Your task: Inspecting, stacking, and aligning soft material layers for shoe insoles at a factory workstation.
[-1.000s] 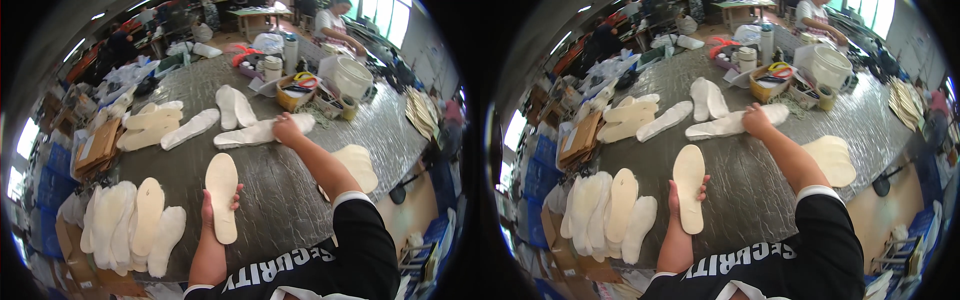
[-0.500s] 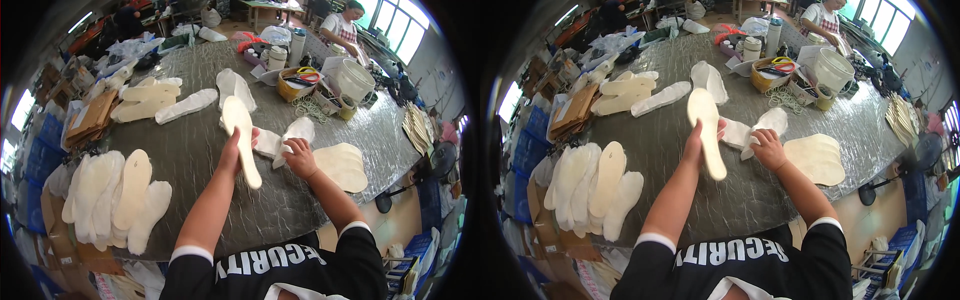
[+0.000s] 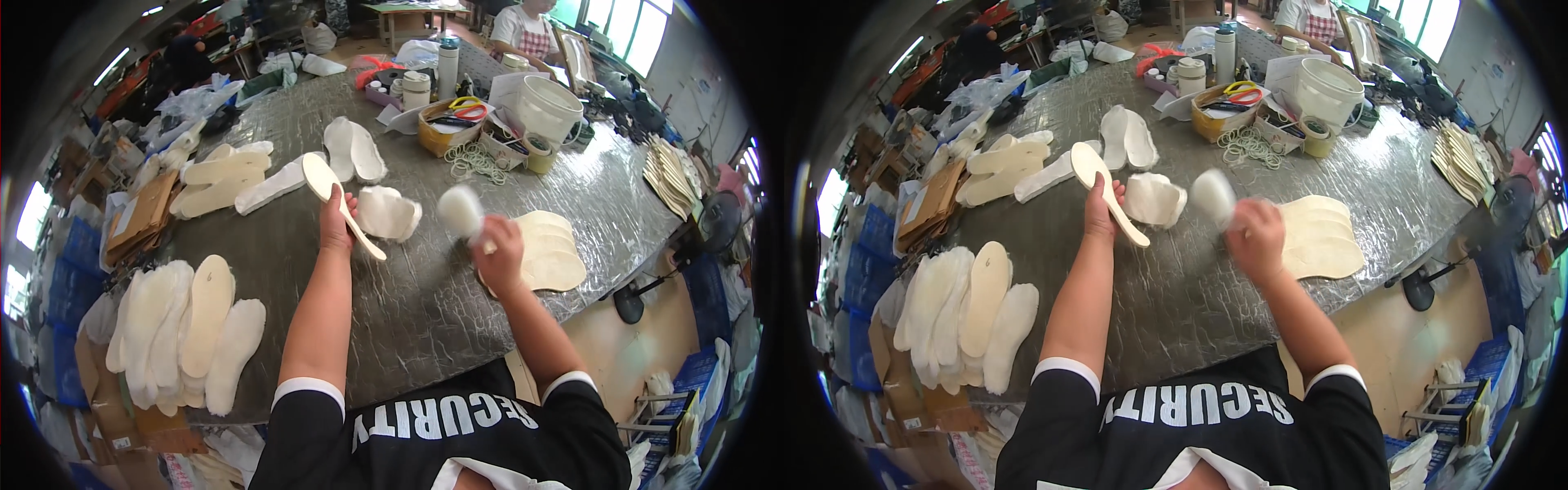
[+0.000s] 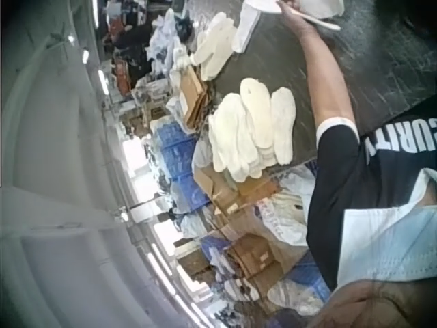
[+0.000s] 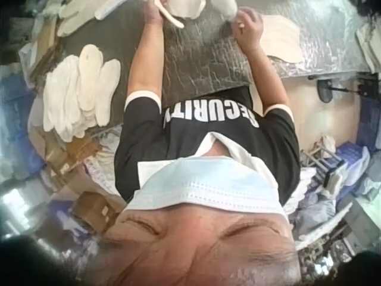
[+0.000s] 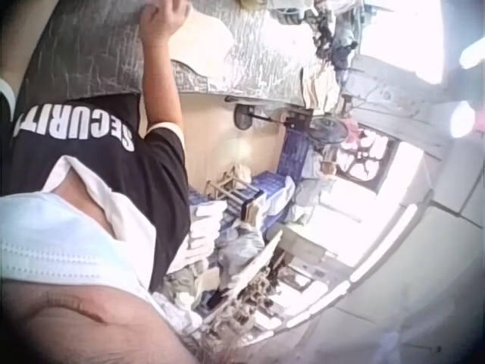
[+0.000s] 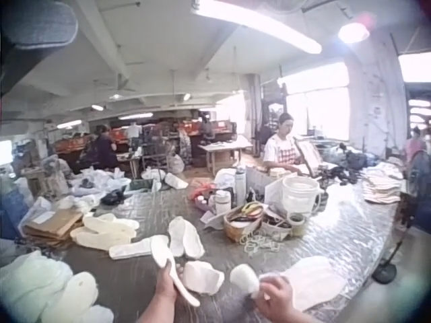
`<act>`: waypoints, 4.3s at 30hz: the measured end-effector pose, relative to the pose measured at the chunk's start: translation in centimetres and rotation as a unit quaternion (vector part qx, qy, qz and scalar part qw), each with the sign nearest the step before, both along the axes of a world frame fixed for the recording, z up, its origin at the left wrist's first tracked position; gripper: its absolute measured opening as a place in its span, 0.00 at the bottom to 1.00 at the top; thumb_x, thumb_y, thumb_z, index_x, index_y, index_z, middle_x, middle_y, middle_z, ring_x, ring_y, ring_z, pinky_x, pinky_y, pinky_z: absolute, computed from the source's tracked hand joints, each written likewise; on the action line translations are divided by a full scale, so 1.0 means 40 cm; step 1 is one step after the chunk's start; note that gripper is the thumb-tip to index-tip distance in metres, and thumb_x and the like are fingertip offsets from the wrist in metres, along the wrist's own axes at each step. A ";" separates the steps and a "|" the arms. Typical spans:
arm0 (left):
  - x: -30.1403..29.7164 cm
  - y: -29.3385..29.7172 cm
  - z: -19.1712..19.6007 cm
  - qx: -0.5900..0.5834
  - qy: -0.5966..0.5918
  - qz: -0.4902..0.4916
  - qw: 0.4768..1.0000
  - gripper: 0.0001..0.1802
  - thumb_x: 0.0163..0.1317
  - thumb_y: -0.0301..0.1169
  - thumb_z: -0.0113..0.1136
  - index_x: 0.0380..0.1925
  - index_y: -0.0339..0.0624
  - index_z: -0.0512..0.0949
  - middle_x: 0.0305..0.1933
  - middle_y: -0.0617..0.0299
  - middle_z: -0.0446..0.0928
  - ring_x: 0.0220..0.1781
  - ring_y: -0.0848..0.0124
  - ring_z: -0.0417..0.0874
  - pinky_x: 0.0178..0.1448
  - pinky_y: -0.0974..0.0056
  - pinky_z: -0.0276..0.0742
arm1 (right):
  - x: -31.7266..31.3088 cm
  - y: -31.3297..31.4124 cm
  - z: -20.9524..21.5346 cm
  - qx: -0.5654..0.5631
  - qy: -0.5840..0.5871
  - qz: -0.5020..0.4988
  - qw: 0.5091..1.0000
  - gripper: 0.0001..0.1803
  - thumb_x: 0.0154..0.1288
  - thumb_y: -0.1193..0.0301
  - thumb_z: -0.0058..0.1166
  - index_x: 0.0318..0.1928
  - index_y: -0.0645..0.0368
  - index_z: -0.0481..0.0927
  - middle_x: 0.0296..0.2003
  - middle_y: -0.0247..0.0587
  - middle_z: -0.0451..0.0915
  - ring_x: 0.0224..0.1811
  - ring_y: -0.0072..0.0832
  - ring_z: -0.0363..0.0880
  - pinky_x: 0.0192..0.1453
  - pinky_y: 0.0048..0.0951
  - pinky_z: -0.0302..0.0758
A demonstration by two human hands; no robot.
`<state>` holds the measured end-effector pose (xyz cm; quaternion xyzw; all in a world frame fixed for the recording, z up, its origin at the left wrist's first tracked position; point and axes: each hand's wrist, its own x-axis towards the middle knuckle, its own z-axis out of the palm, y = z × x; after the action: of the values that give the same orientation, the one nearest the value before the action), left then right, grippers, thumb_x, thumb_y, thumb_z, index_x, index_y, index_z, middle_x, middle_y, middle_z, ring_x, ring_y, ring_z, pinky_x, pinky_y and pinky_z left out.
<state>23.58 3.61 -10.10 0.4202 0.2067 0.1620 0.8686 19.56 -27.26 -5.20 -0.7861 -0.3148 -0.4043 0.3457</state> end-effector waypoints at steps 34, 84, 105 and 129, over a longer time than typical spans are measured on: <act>-0.811 0.040 0.121 0.212 0.041 -0.076 0.974 0.50 0.57 0.68 0.57 0.57 0.28 0.70 0.50 0.47 0.78 0.35 0.71 0.76 0.39 0.68 0.71 | -0.463 0.245 -0.154 -0.183 0.038 0.422 0.887 0.18 0.57 0.69 0.51 0.49 0.55 0.72 0.33 0.34 0.71 0.34 0.31 0.75 0.46 0.34 0.69; -0.762 -0.103 0.272 0.650 0.085 -0.276 0.704 0.45 0.38 0.54 0.79 0.53 0.36 0.78 0.61 0.47 0.64 0.60 0.52 0.71 0.63 0.54 0.70 | -0.245 -0.015 -0.062 -0.007 0.723 0.257 0.641 0.13 0.67 0.75 0.47 0.48 0.65 0.81 0.34 0.48 0.85 0.32 0.32 0.85 0.41 0.32 0.80; -0.719 -0.173 0.217 0.638 0.102 -0.368 0.669 0.37 0.46 0.45 0.77 0.54 0.36 0.78 0.62 0.45 0.66 0.60 0.51 0.71 0.62 0.54 0.68 | -0.302 -0.031 -0.109 0.072 0.630 0.252 0.731 0.10 0.65 0.82 0.50 0.45 0.69 0.82 0.33 0.49 0.81 0.22 0.31 0.81 0.29 0.30 0.78; -0.708 -0.193 0.217 0.665 0.116 -0.375 0.635 0.38 0.48 0.49 0.74 0.54 0.32 0.77 0.62 0.42 0.66 0.59 0.49 0.71 0.63 0.53 0.68 | -0.304 -0.032 -0.115 0.071 0.615 0.259 0.741 0.10 0.66 0.79 0.51 0.44 0.70 0.82 0.33 0.52 0.81 0.21 0.36 0.81 0.30 0.33 0.78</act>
<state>-4.76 -4.10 -1.41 0.9410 -0.0331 -0.1340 0.3091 7.39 -28.54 -9.80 -0.7254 -0.1950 0.2511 0.6106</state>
